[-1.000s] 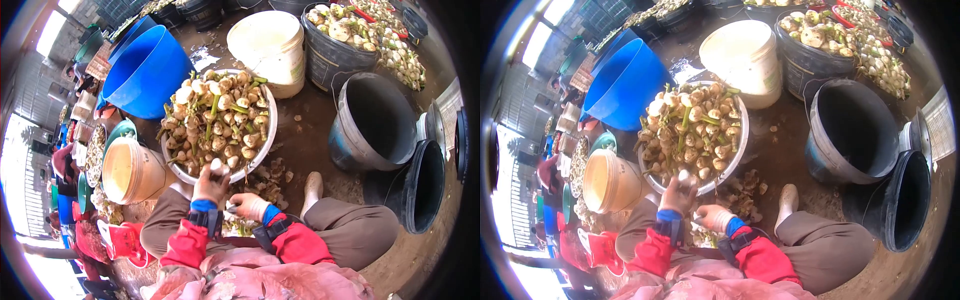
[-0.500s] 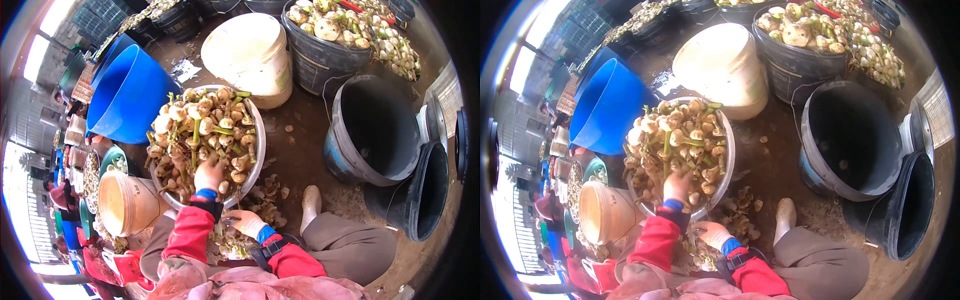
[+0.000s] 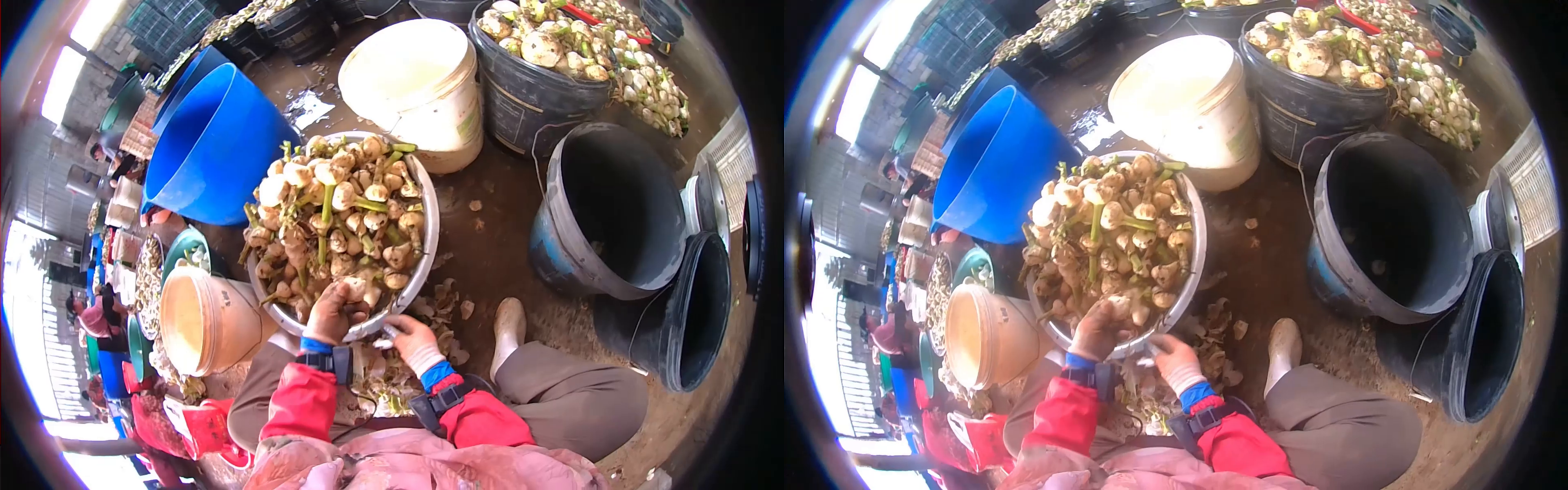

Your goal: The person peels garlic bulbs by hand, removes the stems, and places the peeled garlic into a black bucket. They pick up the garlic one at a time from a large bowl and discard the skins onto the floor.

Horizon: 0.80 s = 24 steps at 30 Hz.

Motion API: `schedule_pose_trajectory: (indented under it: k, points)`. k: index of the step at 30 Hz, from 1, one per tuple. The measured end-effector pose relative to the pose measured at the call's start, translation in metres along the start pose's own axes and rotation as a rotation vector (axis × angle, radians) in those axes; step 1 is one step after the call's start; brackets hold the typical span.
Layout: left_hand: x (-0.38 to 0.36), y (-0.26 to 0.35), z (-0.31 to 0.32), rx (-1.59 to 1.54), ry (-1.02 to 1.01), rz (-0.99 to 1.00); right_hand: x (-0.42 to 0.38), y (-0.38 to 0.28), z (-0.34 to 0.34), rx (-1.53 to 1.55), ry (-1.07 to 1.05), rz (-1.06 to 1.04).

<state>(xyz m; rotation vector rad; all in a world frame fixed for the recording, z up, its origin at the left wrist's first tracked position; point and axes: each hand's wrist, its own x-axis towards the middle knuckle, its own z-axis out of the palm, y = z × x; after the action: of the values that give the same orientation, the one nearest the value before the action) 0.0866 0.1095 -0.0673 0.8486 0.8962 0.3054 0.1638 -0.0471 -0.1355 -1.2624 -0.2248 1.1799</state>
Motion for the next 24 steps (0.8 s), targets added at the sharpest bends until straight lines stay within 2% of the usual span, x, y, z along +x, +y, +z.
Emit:
schedule_pose_trajectory:
  k: [2, 4, 6, 7, 8, 10, 11, 12, 14, 15, 16, 18, 20, 22, 24]
  points:
    - [-0.043, -0.004, 0.007, -0.205, -0.045, 0.056, -0.008, -0.022, 0.003, 0.045, 0.052, -0.010]
    - [-0.075, -0.006, 0.019, -0.254, -0.047, 0.008, -0.010, -0.024, 0.006, 0.123, -0.028, -0.095]
    - [-0.094, -0.011, 0.027, -0.110, -0.028, 0.035, -0.017, -0.034, 0.010, 0.220, -0.143, -0.073]
    - [-0.100, -0.008, 0.032, 0.075, 0.026, 0.031, -0.021, -0.039, 0.012, 0.217, -0.145, -0.070]
    - [-0.106, -0.012, 0.031, 0.072, 0.027, 0.032, -0.025, -0.045, 0.014, 0.231, -0.182, -0.012]
    - [-0.117, -0.022, 0.029, 0.269, 0.152, 0.172, -0.030, -0.051, 0.014, 0.243, -0.220, 0.042]
    - [-0.118, -0.027, 0.032, 0.290, 0.170, 0.267, -0.032, -0.053, 0.014, 0.130, -0.242, 0.025]
    - [-0.121, -0.030, 0.032, 0.290, 0.170, 0.271, -0.035, -0.053, 0.014, 0.018, -0.263, 0.006]
    - [-0.124, -0.032, 0.033, 0.933, 0.329, 0.449, -0.032, -0.043, 0.016, -0.039, -0.270, -0.036]
    - [-0.126, -0.030, 0.041, 1.105, 0.347, 0.547, -0.033, -0.042, 0.017, -0.155, -0.247, -0.100]
    - [-0.126, -0.032, 0.044, 1.106, 0.349, 0.549, -0.033, -0.041, 0.018, -0.270, -0.225, -0.164]
    - [-0.127, -0.037, 0.050, 1.429, 0.432, 0.632, -0.036, -0.038, 0.023, -0.349, -0.178, -0.192]
    - [-0.122, -0.047, 0.057, 1.607, 0.545, 0.714, -0.039, -0.039, 0.027, -0.429, -0.123, -0.221]
    - [-0.118, -0.055, 0.059, 1.679, 0.583, 0.604, -0.045, -0.044, 0.030, -0.522, -0.015, -0.086]
    - [-0.115, -0.057, 0.055, 1.736, 0.514, 0.670, -0.045, -0.047, 0.027, -0.553, 0.003, -0.070]
